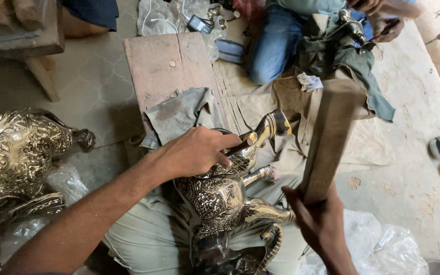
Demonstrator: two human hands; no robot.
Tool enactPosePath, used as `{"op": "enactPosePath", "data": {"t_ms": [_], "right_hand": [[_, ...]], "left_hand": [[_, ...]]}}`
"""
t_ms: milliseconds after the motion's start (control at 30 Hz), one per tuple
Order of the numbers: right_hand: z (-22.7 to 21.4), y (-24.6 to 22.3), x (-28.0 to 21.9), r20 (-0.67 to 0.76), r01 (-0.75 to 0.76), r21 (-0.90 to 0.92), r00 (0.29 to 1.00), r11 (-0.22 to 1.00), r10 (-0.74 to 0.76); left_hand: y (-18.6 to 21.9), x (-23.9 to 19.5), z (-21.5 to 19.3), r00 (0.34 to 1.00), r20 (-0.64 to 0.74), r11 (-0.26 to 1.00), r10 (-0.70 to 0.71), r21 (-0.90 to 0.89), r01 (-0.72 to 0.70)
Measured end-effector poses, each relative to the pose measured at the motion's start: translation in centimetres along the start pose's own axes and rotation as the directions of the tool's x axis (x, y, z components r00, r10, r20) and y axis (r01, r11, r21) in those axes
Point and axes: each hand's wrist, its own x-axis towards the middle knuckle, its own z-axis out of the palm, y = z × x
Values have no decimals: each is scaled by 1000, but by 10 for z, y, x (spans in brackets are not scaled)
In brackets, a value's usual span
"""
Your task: The person uses a chisel and wooden mallet to engrave intricate patterns on a silver-colored metal object shaped like an animal. They repeatedly strike the chisel to create detailed designs on the surface.
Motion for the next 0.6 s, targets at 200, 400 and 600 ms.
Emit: {"op": "enactPosePath", "data": {"t_ms": [200, 400, 600], "right_hand": [[5, 14, -5, -31, 151, 84, 988, 985, -149], [1, -3, -4, -9, 35, -89, 999, 995, -36], [3, -23, -1, 22, 83, -163, 997, 983, -80]], "left_hand": [[-2, 2, 1, 1000, -6, 1000, 16, 1, -16], [0, 5, -1, 999, 25, 1000, -23, -14, 23], [2, 7, -5, 997, 74, 1000, -22, 15, 21]]}}
